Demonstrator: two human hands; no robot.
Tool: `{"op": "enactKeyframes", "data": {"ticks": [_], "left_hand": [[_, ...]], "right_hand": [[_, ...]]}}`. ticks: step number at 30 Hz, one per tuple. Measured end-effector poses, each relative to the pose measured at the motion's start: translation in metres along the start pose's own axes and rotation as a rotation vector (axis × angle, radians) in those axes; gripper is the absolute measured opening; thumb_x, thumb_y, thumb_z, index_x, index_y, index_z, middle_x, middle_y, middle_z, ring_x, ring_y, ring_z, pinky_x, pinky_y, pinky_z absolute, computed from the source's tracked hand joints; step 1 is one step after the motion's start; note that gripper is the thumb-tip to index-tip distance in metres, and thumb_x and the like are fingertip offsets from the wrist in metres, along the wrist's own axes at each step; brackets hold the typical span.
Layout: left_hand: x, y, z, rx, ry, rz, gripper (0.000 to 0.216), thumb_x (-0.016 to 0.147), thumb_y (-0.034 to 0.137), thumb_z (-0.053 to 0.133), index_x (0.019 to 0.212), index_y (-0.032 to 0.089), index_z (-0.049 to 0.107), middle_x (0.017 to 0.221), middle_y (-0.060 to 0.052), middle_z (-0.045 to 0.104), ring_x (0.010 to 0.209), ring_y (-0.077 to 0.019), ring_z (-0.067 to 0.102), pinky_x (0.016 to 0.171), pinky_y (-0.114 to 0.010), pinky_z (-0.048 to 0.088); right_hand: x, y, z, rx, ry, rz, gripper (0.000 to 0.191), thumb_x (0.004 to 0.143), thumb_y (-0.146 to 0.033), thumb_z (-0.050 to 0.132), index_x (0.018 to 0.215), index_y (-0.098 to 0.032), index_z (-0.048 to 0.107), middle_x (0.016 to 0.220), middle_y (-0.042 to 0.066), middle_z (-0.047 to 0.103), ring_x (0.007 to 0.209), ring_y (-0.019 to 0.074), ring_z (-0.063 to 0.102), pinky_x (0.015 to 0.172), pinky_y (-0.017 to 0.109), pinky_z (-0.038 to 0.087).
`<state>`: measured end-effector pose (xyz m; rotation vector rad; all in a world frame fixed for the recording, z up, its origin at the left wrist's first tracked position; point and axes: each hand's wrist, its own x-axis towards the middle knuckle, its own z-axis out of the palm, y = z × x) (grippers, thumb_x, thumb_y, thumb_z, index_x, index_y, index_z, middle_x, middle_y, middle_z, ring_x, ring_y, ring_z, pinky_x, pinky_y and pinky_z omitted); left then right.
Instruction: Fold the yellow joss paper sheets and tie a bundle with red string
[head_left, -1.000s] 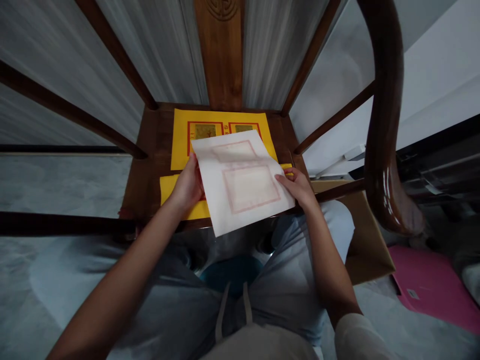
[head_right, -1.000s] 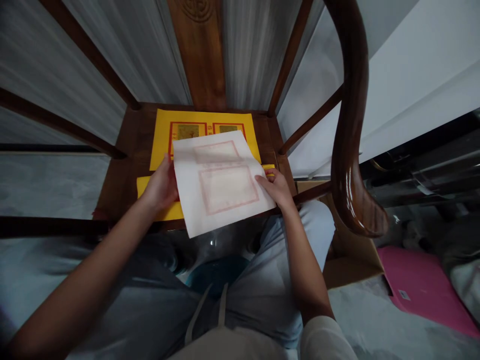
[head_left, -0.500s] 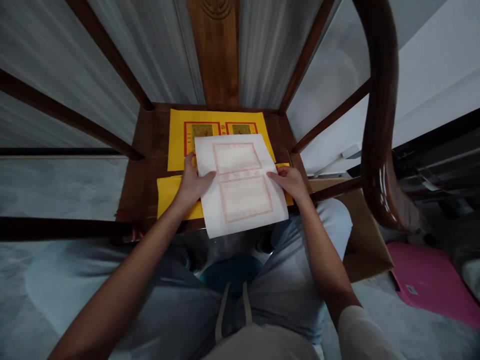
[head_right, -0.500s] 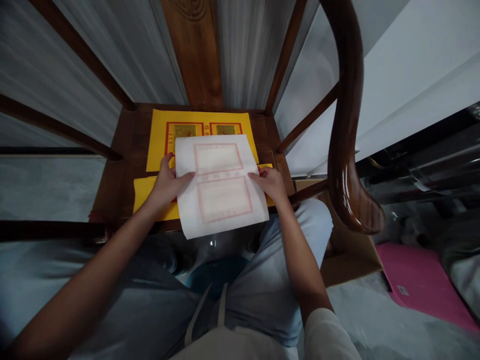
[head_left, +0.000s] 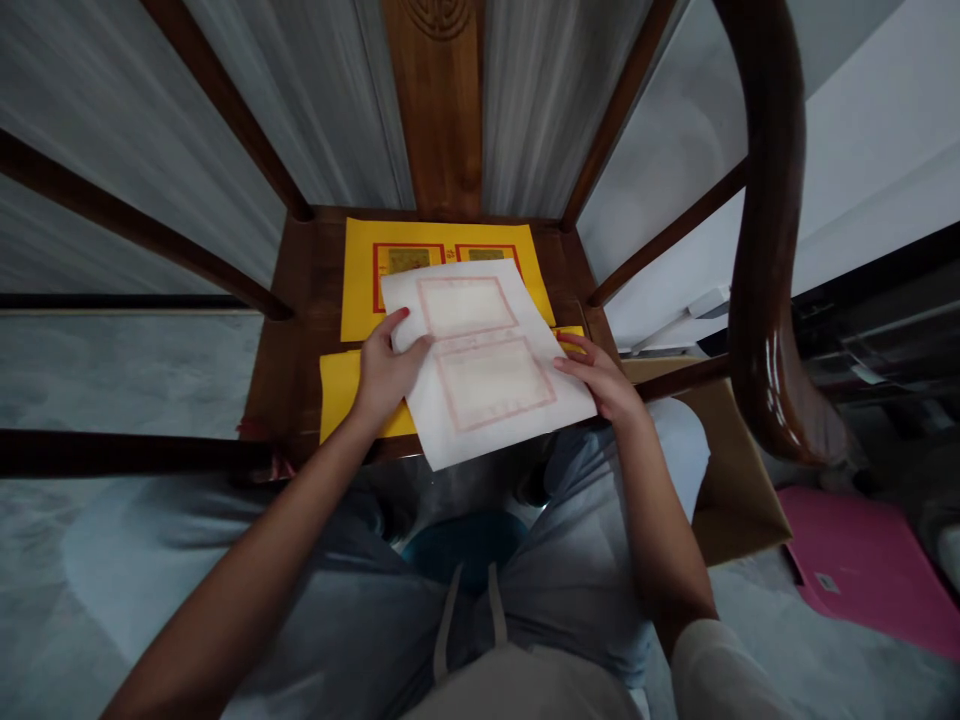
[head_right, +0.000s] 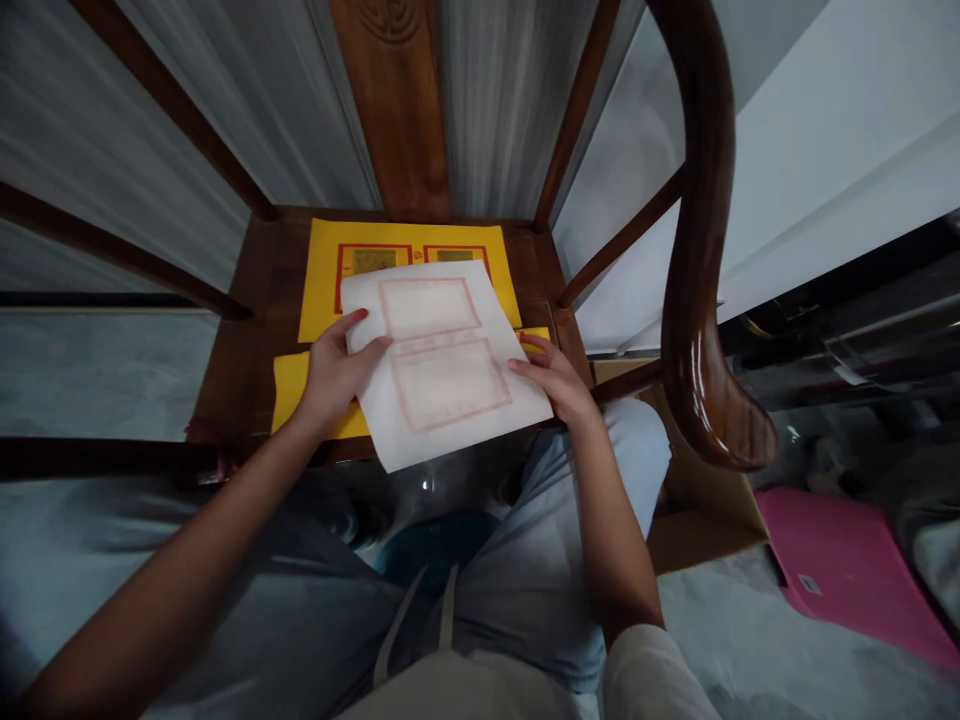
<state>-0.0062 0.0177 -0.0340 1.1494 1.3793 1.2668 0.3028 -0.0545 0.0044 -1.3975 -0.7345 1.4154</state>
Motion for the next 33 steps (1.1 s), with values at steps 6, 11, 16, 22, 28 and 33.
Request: {"op": "enactKeyframes", "data": {"ticks": [6, 11, 16, 22, 28, 33], "left_hand": [[0.0, -0.006, 0.002, -0.031, -0.011, 0.011, 0.074, 0.074, 0.029, 0.087, 0.142, 0.019, 0.06, 0.144, -0.017, 0.065, 0.128, -0.0332, 0.067, 0.117, -0.055, 0.051], [-0.001, -0.005, 0.005, 0.015, -0.018, 0.055, 0.074, 0.074, 0.024, 0.087, 0.143, 0.019, 0.059, 0.147, -0.017, 0.062, 0.135, -0.034, 0.063, 0.122, -0.055, 0.046], [-0.006, -0.001, 0.006, -0.028, -0.038, 0.04, 0.078, 0.074, 0.024, 0.086, 0.146, 0.02, 0.056, 0.15, -0.016, 0.061, 0.137, -0.0343, 0.062, 0.121, -0.055, 0.047], [-0.007, -0.001, 0.008, -0.14, -0.098, -0.039, 0.082, 0.073, 0.024, 0.084, 0.149, 0.022, 0.054, 0.149, -0.016, 0.063, 0.135, -0.0351, 0.064, 0.116, -0.057, 0.052], [-0.008, -0.002, 0.01, -0.206, -0.085, -0.078, 0.077, 0.071, 0.022, 0.08, 0.145, 0.022, 0.058, 0.146, -0.014, 0.066, 0.134, -0.036, 0.064, 0.113, -0.054, 0.054], [-0.005, -0.002, 0.007, -0.285, -0.081, -0.193, 0.079, 0.067, 0.017, 0.077, 0.144, 0.023, 0.059, 0.138, -0.013, 0.071, 0.126, -0.0343, 0.069, 0.104, -0.05, 0.061]], "right_hand": [[-0.036, 0.028, 0.021, 0.418, 0.107, -0.122, 0.051, 0.081, -0.066, 0.072, 0.113, -0.027, 0.073, 0.128, 0.006, 0.077, 0.136, 0.0302, 0.065, 0.11, 0.051, 0.057], [-0.048, 0.049, 0.057, 0.501, 0.155, -0.172, 0.051, 0.083, -0.05, 0.078, 0.127, -0.026, 0.069, 0.139, 0.005, 0.073, 0.143, 0.0258, 0.06, 0.122, 0.049, 0.05], [-0.044, 0.057, 0.071, 0.628, 0.296, -0.086, 0.041, 0.088, -0.035, 0.07, 0.128, -0.023, 0.068, 0.139, 0.004, 0.074, 0.143, 0.0233, 0.061, 0.125, 0.046, 0.048], [-0.054, 0.057, 0.075, 0.632, 0.247, -0.14, 0.042, 0.087, -0.042, 0.071, 0.126, -0.026, 0.07, 0.139, 0.003, 0.073, 0.142, 0.0237, 0.062, 0.125, 0.046, 0.048], [-0.05, 0.065, 0.074, 0.529, 0.343, -0.097, 0.044, 0.075, -0.03, 0.073, 0.119, -0.026, 0.07, 0.132, 0.003, 0.077, 0.14, 0.0263, 0.063, 0.123, 0.047, 0.051], [-0.057, 0.057, 0.072, 0.619, 0.275, -0.145, 0.038, 0.084, -0.038, 0.071, 0.12, -0.027, 0.07, 0.137, 0.002, 0.074, 0.143, 0.0237, 0.061, 0.127, 0.047, 0.045]]}}
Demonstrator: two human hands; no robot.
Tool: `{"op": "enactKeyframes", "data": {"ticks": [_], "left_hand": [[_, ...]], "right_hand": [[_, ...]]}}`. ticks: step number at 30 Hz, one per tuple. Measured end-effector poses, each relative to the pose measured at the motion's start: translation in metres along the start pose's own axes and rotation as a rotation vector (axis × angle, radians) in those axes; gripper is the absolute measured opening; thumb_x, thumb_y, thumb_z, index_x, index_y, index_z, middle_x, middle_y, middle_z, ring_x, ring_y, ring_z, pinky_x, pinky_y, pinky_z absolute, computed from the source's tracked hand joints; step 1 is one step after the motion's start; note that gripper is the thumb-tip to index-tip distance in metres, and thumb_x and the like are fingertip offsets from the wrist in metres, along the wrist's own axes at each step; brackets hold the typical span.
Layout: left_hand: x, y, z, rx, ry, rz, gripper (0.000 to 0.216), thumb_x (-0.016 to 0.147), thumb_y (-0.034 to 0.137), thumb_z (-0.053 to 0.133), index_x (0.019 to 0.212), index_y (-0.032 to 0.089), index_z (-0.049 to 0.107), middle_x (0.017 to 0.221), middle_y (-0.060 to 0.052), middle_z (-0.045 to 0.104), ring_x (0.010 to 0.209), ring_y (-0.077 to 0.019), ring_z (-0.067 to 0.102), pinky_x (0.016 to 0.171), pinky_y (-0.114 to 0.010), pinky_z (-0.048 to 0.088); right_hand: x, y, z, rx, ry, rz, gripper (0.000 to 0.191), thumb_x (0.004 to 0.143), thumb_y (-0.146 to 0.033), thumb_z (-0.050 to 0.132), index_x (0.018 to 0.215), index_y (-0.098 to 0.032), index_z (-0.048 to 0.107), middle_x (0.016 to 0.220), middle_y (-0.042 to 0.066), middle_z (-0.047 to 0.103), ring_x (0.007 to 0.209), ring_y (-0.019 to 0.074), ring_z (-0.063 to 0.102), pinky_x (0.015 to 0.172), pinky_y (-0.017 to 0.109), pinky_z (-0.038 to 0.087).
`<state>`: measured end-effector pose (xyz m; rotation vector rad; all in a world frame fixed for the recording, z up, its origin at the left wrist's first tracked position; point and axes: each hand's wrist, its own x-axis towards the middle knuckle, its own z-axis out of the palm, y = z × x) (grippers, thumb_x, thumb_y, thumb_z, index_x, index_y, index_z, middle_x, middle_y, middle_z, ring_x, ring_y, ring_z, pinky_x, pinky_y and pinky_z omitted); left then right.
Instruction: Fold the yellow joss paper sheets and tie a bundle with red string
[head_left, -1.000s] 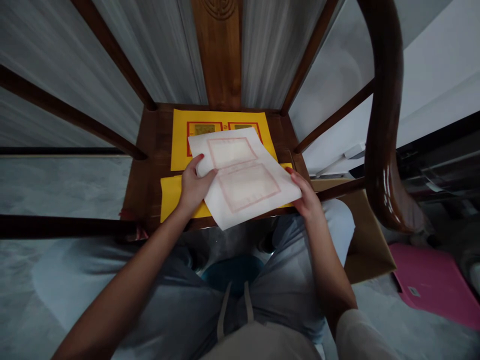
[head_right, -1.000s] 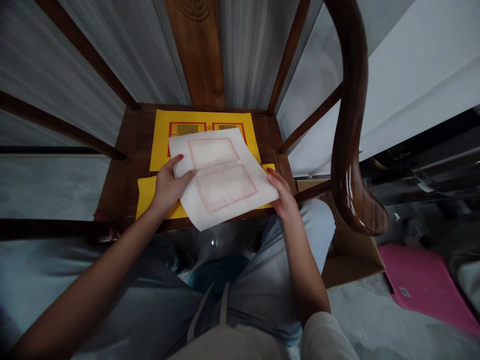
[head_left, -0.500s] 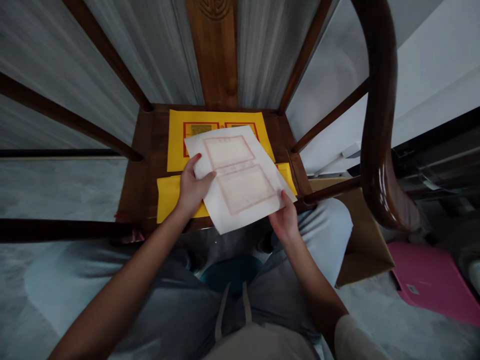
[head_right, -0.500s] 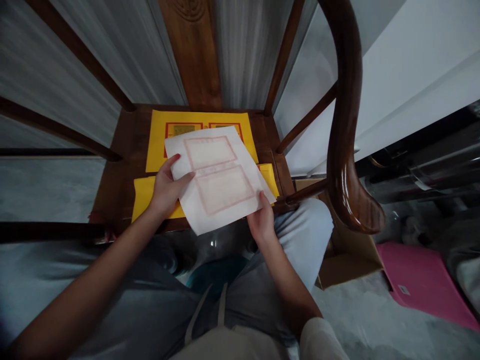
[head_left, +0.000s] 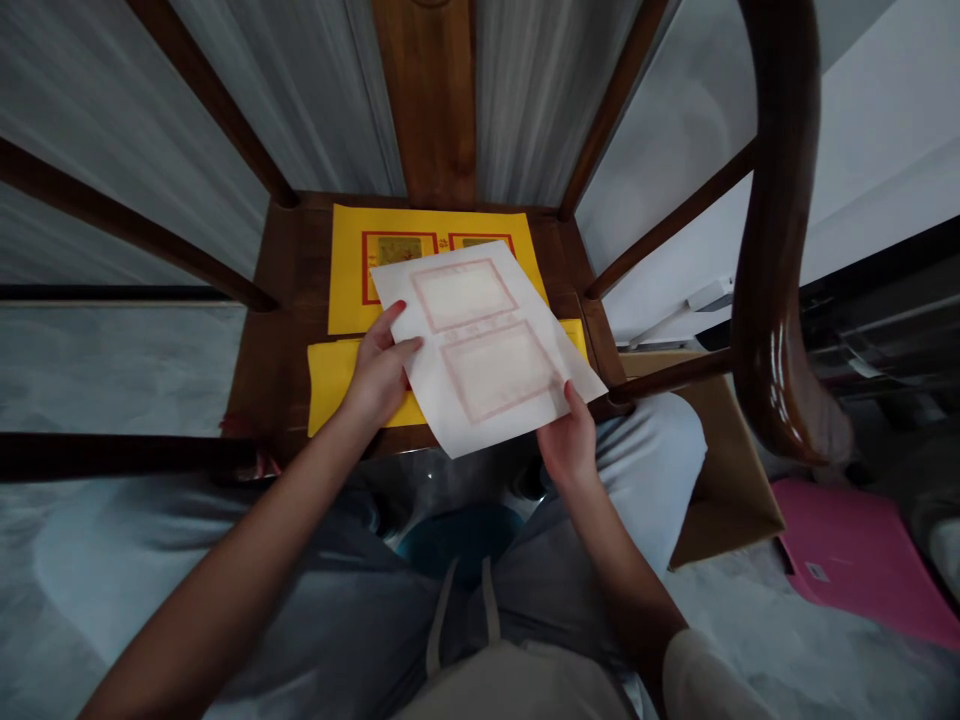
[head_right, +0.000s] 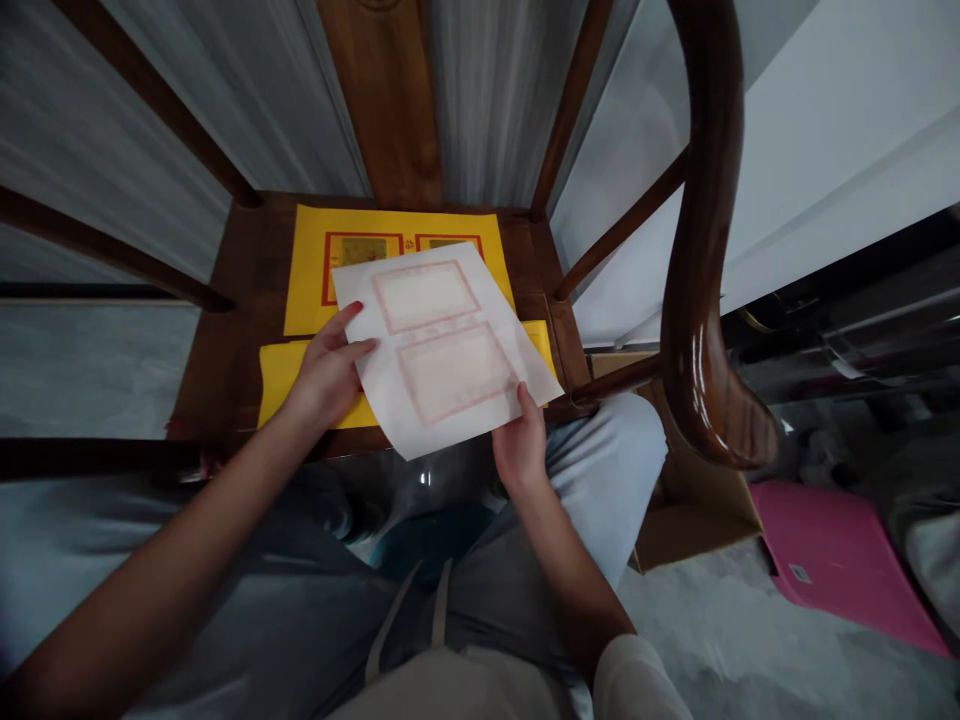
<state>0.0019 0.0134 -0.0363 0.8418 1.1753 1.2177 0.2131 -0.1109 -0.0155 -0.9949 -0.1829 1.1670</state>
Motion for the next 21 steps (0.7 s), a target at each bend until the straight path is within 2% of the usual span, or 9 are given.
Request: {"op": "enactKeyframes", "data": {"ticks": [2, 6, 9, 11, 13, 17, 19, 21], "left_hand": [[0.001, 0.0, -0.002, 0.023, -0.031, -0.01, 0.081, 0.068, 0.016, 0.077, 0.146, 0.025, 0.057, 0.141, -0.012, 0.069, 0.126, -0.0344, 0.069, 0.1, -0.049, 0.063], [0.0, 0.0, -0.003, 0.089, -0.075, -0.012, 0.088, 0.07, 0.013, 0.072, 0.154, 0.023, 0.049, 0.145, -0.014, 0.066, 0.125, -0.0362, 0.069, 0.097, -0.051, 0.064], [-0.003, 0.004, 0.001, 0.059, -0.064, -0.058, 0.089, 0.069, 0.011, 0.071, 0.154, 0.022, 0.049, 0.145, -0.014, 0.065, 0.121, -0.035, 0.071, 0.095, -0.05, 0.064], [-0.006, 0.01, 0.005, 0.009, -0.043, -0.094, 0.084, 0.069, 0.012, 0.071, 0.15, 0.022, 0.053, 0.144, -0.013, 0.066, 0.115, -0.0322, 0.073, 0.089, -0.044, 0.065], [-0.01, 0.016, 0.008, -0.038, -0.034, -0.122, 0.075, 0.071, 0.014, 0.072, 0.144, 0.021, 0.059, 0.138, -0.012, 0.069, 0.107, -0.0291, 0.074, 0.082, -0.039, 0.065], [-0.013, 0.024, 0.012, -0.093, -0.036, -0.172, 0.06, 0.077, 0.019, 0.074, 0.136, 0.018, 0.065, 0.118, -0.011, 0.075, 0.095, -0.025, 0.074, 0.07, -0.031, 0.061], [-0.013, 0.025, 0.012, -0.116, -0.033, -0.171, 0.052, 0.079, 0.023, 0.075, 0.131, 0.017, 0.068, 0.115, -0.011, 0.076, 0.095, -0.0255, 0.073, 0.067, -0.029, 0.059], [-0.012, 0.025, 0.012, -0.145, -0.038, -0.167, 0.043, 0.084, 0.032, 0.075, 0.124, 0.018, 0.07, 0.117, -0.011, 0.076, 0.102, -0.0287, 0.073, 0.066, -0.03, 0.06]], "right_hand": [[-0.003, 0.001, 0.001, -0.025, -0.025, -0.034, 0.045, 0.083, -0.039, 0.073, 0.127, -0.029, 0.067, 0.141, 0.001, 0.072, 0.141, 0.0228, 0.062, 0.127, 0.048, 0.045], [-0.005, 0.014, -0.005, -0.224, 0.087, -0.091, 0.058, 0.08, -0.037, 0.077, 0.136, -0.029, 0.061, 0.144, 0.003, 0.07, 0.139, 0.0238, 0.063, 0.127, 0.047, 0.044], [-0.004, 0.02, -0.013, -0.477, 0.111, -0.176, 0.059, 0.087, -0.042, 0.071, 0.143, -0.027, 0.058, 0.147, 0.005, 0.067, 0.145, 0.0245, 0.056, 0.13, 0.047, 0.037], [-0.004, 0.02, -0.018, -0.63, 0.051, -0.283, 0.059, 0.095, -0.044, 0.063, 0.151, -0.027, 0.052, 0.153, 0.007, 0.063, 0.152, 0.0234, 0.049, 0.132, 0.046, 0.033], [-0.004, 0.016, -0.02, -0.793, -0.101, -0.448, 0.06, 0.103, -0.043, 0.051, 0.159, -0.025, 0.044, 0.161, 0.009, 0.055, 0.158, 0.0232, 0.042, 0.134, 0.048, 0.03], [-0.005, 0.006, -0.023, -1.125, -0.587, -0.828, 0.064, 0.106, -0.03, 0.033, 0.17, -0.028, 0.026, 0.174, 0.007, 0.038, 0.164, 0.0253, 0.031, 0.135, 0.056, 0.027], [-0.007, 0.002, -0.024, -1.214, -0.755, -0.965, 0.068, 0.105, -0.023, 0.03, 0.171, -0.033, 0.019, 0.174, 0.003, 0.037, 0.165, 0.0246, 0.026, 0.134, 0.059, 0.029], [-0.01, 0.0, -0.023, -1.288, -0.857, -1.049, 0.07, 0.104, -0.021, 0.029, 0.172, -0.033, 0.019, 0.172, 0.001, 0.042, 0.166, 0.0229, 0.023, 0.133, 0.058, 0.032]]}}
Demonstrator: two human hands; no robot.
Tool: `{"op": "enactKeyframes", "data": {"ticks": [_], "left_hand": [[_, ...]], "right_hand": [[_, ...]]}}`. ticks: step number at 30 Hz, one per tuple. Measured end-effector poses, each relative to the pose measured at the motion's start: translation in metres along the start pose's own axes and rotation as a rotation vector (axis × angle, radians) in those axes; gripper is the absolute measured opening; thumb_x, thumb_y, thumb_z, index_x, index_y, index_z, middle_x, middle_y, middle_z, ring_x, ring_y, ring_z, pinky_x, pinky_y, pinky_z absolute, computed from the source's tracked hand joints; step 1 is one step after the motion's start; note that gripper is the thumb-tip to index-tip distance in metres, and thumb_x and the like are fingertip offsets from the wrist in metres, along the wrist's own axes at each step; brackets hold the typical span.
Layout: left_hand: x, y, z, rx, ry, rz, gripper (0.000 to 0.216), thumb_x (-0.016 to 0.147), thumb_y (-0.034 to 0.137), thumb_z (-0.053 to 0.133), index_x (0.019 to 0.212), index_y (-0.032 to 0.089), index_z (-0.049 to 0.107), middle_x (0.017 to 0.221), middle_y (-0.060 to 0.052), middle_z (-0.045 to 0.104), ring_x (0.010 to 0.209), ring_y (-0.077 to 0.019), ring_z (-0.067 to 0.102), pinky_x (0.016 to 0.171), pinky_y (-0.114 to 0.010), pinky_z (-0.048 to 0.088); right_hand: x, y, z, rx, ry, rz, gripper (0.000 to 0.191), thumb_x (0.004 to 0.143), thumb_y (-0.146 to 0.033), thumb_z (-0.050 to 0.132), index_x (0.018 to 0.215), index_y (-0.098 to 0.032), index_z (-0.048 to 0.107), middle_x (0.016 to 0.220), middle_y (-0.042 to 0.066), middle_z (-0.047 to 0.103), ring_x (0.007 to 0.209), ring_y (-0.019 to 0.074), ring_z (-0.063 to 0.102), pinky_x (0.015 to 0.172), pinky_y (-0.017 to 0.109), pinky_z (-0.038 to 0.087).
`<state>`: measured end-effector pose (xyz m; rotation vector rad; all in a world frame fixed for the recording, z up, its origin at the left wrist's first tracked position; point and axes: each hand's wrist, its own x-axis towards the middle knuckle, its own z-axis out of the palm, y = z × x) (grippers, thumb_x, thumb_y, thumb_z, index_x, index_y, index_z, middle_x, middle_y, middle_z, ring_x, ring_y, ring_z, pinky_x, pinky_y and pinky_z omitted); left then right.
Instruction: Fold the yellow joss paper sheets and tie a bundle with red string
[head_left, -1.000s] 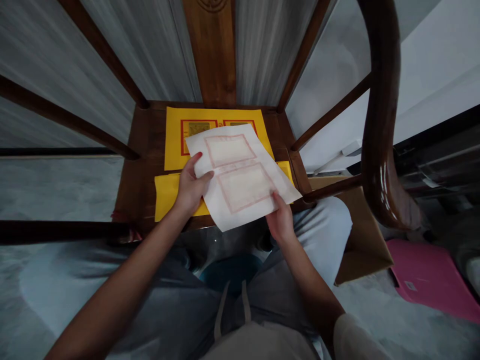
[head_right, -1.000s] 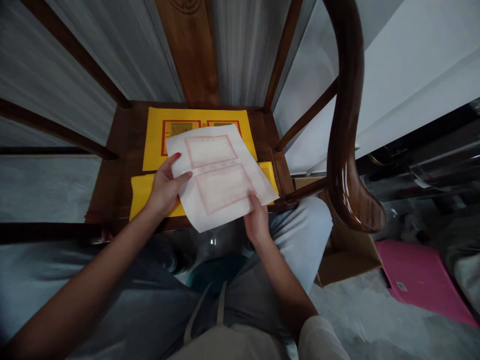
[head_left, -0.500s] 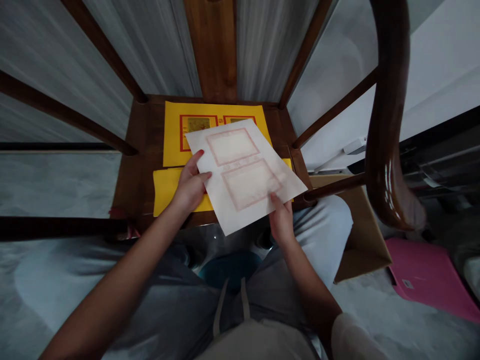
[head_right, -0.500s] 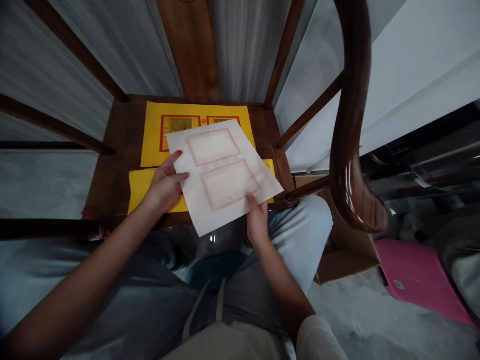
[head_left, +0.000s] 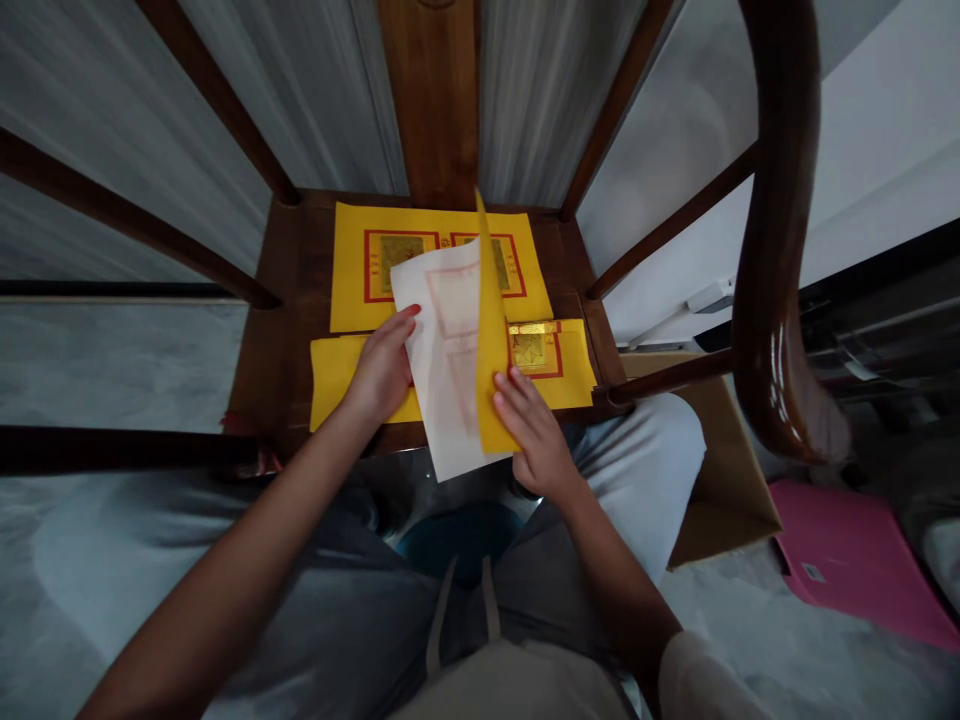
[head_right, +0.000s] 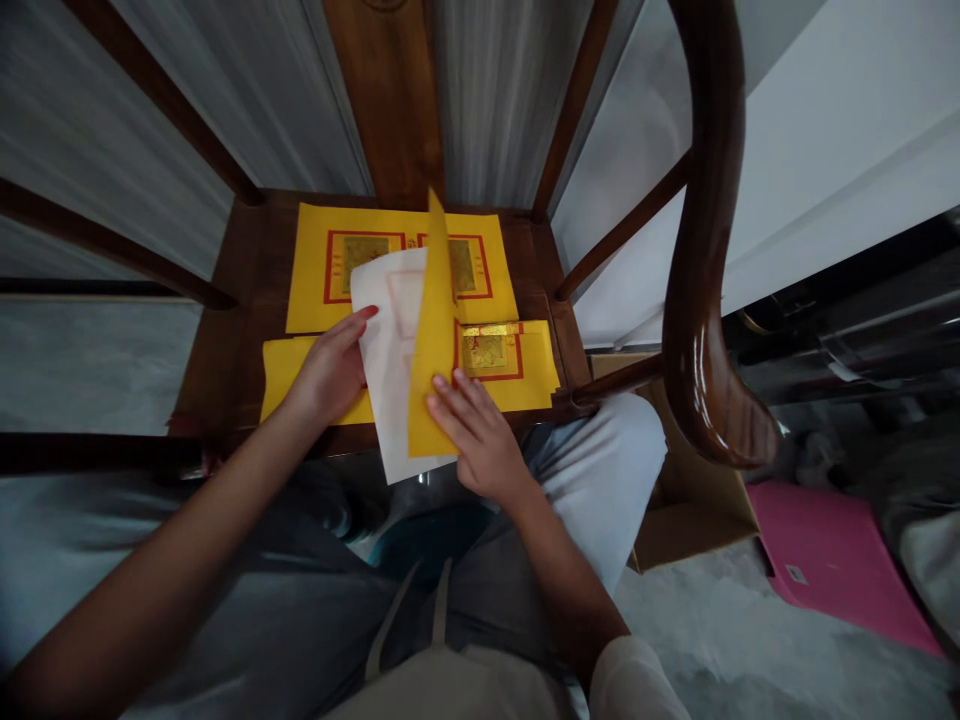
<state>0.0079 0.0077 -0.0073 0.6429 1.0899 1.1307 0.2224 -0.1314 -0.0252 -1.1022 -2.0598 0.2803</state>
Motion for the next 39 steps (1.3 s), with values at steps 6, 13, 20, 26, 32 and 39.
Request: {"op": "enactKeyframes", "data": {"ticks": [6, 13, 20, 26, 32, 39], "left_hand": [[-0.004, -0.001, 0.004, -0.04, -0.116, 0.047, 0.058, 0.088, 0.072, 0.067, 0.111, 0.019, 0.072, 0.122, -0.013, 0.077, 0.124, -0.0396, 0.069, 0.089, -0.046, 0.065], [-0.005, -0.008, 0.006, 0.105, -0.078, 0.312, 0.048, 0.074, 0.037, 0.09, 0.113, 0.017, 0.07, 0.123, -0.011, 0.079, 0.119, -0.031, 0.073, 0.108, -0.045, 0.057], [-0.001, -0.019, 0.003, 0.116, -0.13, 0.318, 0.082, 0.073, 0.035, 0.092, 0.142, 0.025, 0.049, 0.141, -0.012, 0.07, 0.126, -0.0306, 0.071, 0.105, -0.045, 0.06], [-0.015, -0.028, 0.016, 0.132, -0.251, 0.267, 0.101, 0.069, 0.041, 0.097, 0.152, 0.027, 0.041, 0.139, -0.012, 0.071, 0.125, -0.0316, 0.071, 0.103, -0.045, 0.061], [-0.006, -0.018, 0.011, 0.147, -0.173, 0.252, 0.08, 0.071, 0.044, 0.095, 0.139, 0.028, 0.055, 0.125, -0.006, 0.074, 0.1, -0.022, 0.076, 0.081, -0.032, 0.066], [0.008, 0.002, -0.001, 0.206, -0.02, 0.259, 0.06, 0.073, 0.038, 0.09, 0.127, 0.025, 0.066, 0.119, -0.005, 0.068, 0.083, -0.0174, 0.072, 0.062, -0.029, 0.065]], "right_hand": [[0.01, -0.012, -0.003, -0.082, -0.277, -0.14, 0.063, 0.101, -0.012, 0.032, 0.162, -0.022, 0.046, 0.164, 0.003, 0.053, 0.164, 0.0188, 0.028, 0.136, 0.047, 0.026], [0.012, -0.019, 0.0, 0.136, -0.369, -0.168, 0.064, 0.101, -0.054, 0.06, 0.157, -0.022, 0.053, 0.161, 0.009, 0.056, 0.164, 0.0273, 0.029, 0.137, 0.054, 0.019], [0.059, 0.026, -0.01, 0.626, 0.18, 0.551, 0.08, 0.095, -0.067, 0.063, 0.161, -0.032, 0.036, 0.163, 0.011, 0.05, 0.154, 0.0294, 0.047, 0.126, 0.054, 0.043], [0.125, 0.071, -0.001, 0.967, 0.173, 0.897, 0.082, 0.074, -0.057, 0.085, 0.143, -0.029, 0.05, 0.133, 0.006, 0.073, 0.125, 0.0291, 0.07, 0.11, 0.048, 0.058], [0.117, 0.073, -0.002, 1.016, 0.012, 0.847, 0.062, 0.064, -0.045, 0.091, 0.117, -0.025, 0.066, 0.126, 0.006, 0.078, 0.118, 0.0304, 0.074, 0.105, 0.049, 0.061], [0.108, 0.077, -0.013, 0.97, -0.171, 0.795, 0.055, 0.069, -0.044, 0.088, 0.118, -0.025, 0.07, 0.134, 0.004, 0.076, 0.127, 0.0318, 0.07, 0.109, 0.05, 0.059]]}}
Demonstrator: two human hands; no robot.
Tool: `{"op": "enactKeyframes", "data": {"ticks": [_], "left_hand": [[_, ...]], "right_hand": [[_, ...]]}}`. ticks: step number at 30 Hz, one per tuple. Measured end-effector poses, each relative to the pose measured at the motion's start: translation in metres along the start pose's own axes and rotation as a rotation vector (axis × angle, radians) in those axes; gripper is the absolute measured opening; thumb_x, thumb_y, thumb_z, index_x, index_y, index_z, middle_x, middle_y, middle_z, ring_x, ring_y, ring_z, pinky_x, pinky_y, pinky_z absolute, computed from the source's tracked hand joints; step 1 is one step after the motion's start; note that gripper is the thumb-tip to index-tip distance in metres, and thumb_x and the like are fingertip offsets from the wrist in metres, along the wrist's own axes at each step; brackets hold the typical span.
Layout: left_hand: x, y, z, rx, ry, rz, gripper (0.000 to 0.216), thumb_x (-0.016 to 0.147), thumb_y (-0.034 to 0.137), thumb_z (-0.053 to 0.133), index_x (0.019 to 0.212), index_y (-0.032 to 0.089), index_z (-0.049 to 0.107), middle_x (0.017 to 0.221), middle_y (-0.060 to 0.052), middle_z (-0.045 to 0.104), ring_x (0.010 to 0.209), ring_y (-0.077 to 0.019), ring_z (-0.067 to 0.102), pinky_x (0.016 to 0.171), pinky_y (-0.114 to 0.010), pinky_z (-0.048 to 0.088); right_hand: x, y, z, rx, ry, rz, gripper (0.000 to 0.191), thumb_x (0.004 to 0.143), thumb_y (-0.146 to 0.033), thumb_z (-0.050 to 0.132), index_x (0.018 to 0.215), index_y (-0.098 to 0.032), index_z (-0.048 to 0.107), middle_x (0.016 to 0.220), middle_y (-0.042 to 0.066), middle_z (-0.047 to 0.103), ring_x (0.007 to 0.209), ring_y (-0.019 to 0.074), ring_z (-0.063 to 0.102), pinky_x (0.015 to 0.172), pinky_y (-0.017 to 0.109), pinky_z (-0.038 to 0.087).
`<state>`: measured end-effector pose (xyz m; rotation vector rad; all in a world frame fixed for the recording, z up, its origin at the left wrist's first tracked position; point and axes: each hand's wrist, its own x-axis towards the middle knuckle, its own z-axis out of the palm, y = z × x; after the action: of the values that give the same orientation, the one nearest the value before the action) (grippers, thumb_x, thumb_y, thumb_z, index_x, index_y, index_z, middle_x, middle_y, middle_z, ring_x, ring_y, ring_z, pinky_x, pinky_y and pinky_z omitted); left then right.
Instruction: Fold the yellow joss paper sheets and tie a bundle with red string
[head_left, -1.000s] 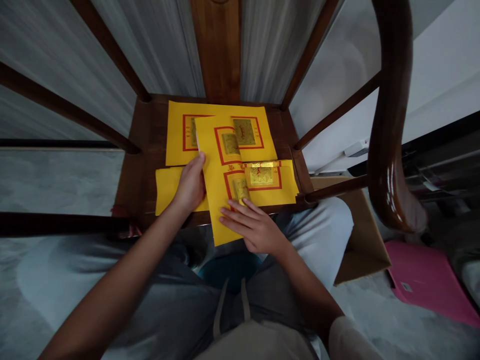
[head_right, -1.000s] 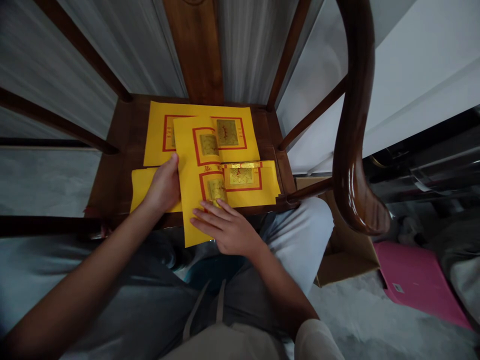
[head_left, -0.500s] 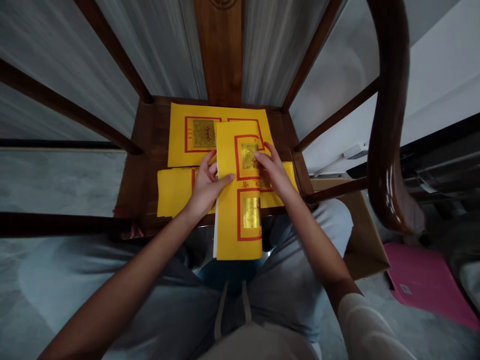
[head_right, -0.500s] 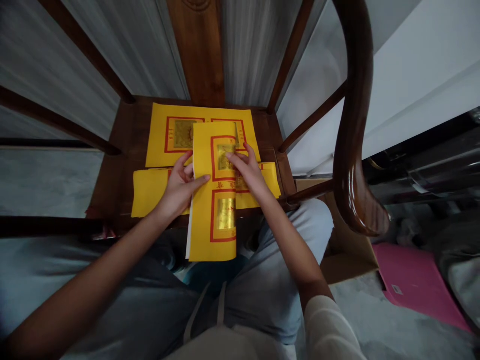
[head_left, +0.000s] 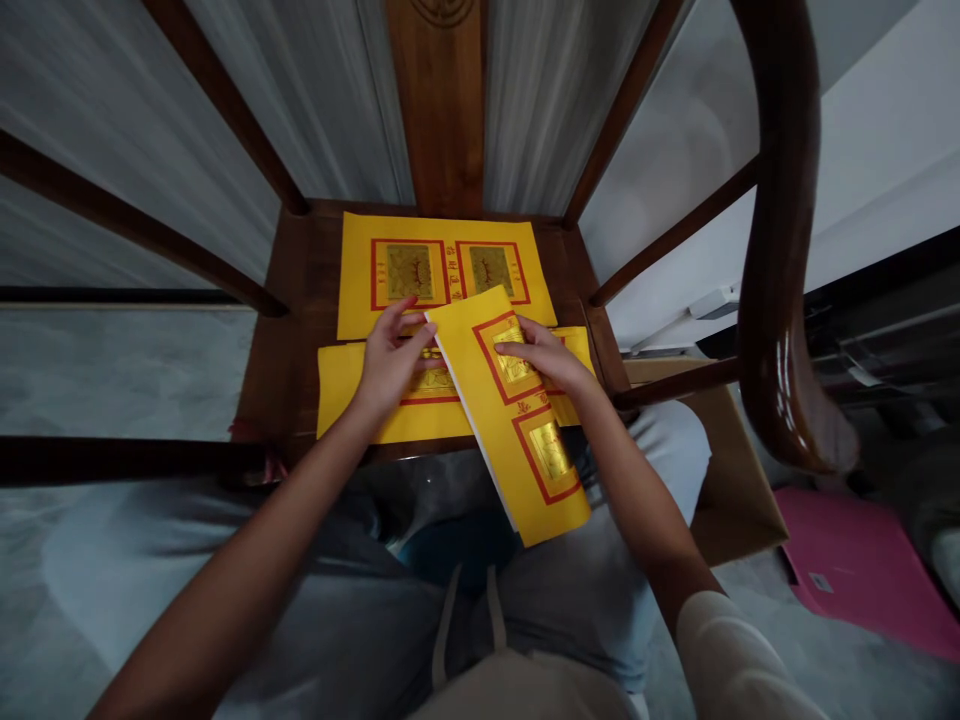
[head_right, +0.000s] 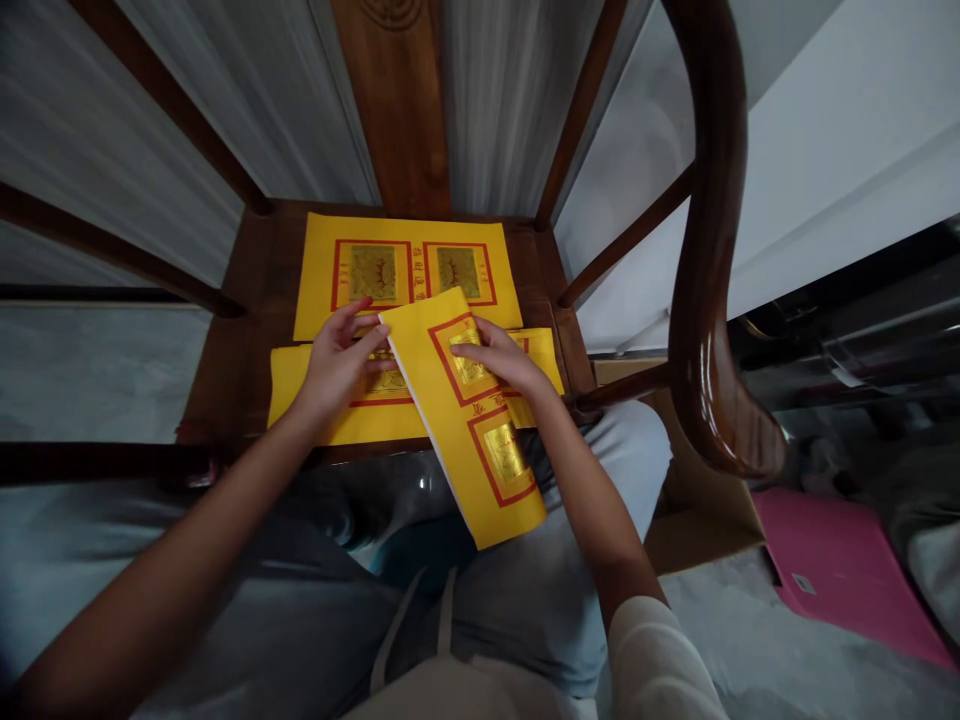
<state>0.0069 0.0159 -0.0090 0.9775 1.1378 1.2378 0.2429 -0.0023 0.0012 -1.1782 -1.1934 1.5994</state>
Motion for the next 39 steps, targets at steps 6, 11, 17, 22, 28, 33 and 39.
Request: {"op": "enactKeyframes", "data": {"ticks": [6, 11, 17, 22, 28, 33, 39], "left_hand": [[0.006, 0.001, 0.0, 0.03, 0.027, -0.012, 0.038, 0.072, 0.032, 0.088, 0.106, 0.019, 0.076, 0.103, -0.006, 0.069, 0.075, -0.0172, 0.07, 0.068, -0.037, 0.067], [0.007, 0.0, 0.0, 0.034, 0.04, -0.001, 0.039, 0.068, 0.031, 0.09, 0.103, 0.019, 0.079, 0.1, -0.005, 0.071, 0.072, -0.0161, 0.069, 0.064, -0.034, 0.067], [0.005, 0.001, 0.0, 0.052, 0.063, -0.003, 0.038, 0.068, 0.035, 0.091, 0.101, 0.019, 0.081, 0.096, -0.005, 0.074, 0.073, -0.0175, 0.07, 0.063, -0.033, 0.067], [0.006, 0.001, -0.001, 0.063, 0.056, 0.008, 0.037, 0.071, 0.039, 0.091, 0.098, 0.018, 0.08, 0.087, -0.005, 0.074, 0.07, -0.0187, 0.071, 0.059, -0.032, 0.066], [0.006, 0.0, 0.0, 0.067, 0.064, 0.02, 0.036, 0.068, 0.038, 0.093, 0.094, 0.018, 0.079, 0.086, -0.005, 0.076, 0.073, -0.0206, 0.073, 0.063, -0.034, 0.066], [0.007, -0.001, 0.0, 0.064, 0.079, 0.01, 0.038, 0.066, 0.037, 0.095, 0.094, 0.016, 0.08, 0.086, -0.006, 0.076, 0.074, -0.0217, 0.073, 0.067, -0.038, 0.068], [0.007, -0.002, 0.001, 0.039, 0.086, 0.005, 0.035, 0.064, 0.036, 0.095, 0.089, 0.017, 0.079, 0.084, -0.005, 0.077, 0.071, -0.0208, 0.073, 0.064, -0.037, 0.067]], "right_hand": [[0.001, 0.005, 0.001, -0.045, 0.008, -0.036, 0.055, 0.072, -0.047, 0.085, 0.12, -0.025, 0.069, 0.136, 0.004, 0.076, 0.128, 0.0325, 0.07, 0.111, 0.052, 0.058], [0.004, 0.007, 0.0, -0.068, -0.01, -0.058, 0.057, 0.072, -0.049, 0.085, 0.12, -0.025, 0.068, 0.136, 0.004, 0.075, 0.129, 0.032, 0.069, 0.11, 0.05, 0.059], [0.004, 0.01, -0.001, -0.052, -0.025, -0.056, 0.057, 0.073, -0.049, 0.085, 0.121, -0.024, 0.067, 0.132, 0.005, 0.077, 0.124, 0.0313, 0.072, 0.107, 0.05, 0.061], [0.005, 0.011, -0.001, -0.059, -0.032, -0.067, 0.056, 0.072, -0.049, 0.087, 0.119, -0.024, 0.068, 0.131, 0.005, 0.077, 0.123, 0.0319, 0.072, 0.106, 0.051, 0.061], [0.004, 0.012, -0.002, -0.048, -0.04, -0.054, 0.06, 0.071, -0.051, 0.087, 0.122, -0.026, 0.068, 0.138, 0.005, 0.074, 0.13, 0.0322, 0.069, 0.108, 0.051, 0.061], [0.003, 0.012, -0.004, -0.073, -0.036, -0.07, 0.057, 0.075, -0.048, 0.085, 0.125, -0.025, 0.068, 0.141, 0.004, 0.073, 0.132, 0.0315, 0.068, 0.112, 0.05, 0.057], [0.002, 0.012, -0.003, -0.053, -0.03, -0.057, 0.057, 0.075, -0.047, 0.085, 0.124, -0.025, 0.067, 0.139, 0.004, 0.074, 0.132, 0.0311, 0.068, 0.113, 0.049, 0.057]]}}
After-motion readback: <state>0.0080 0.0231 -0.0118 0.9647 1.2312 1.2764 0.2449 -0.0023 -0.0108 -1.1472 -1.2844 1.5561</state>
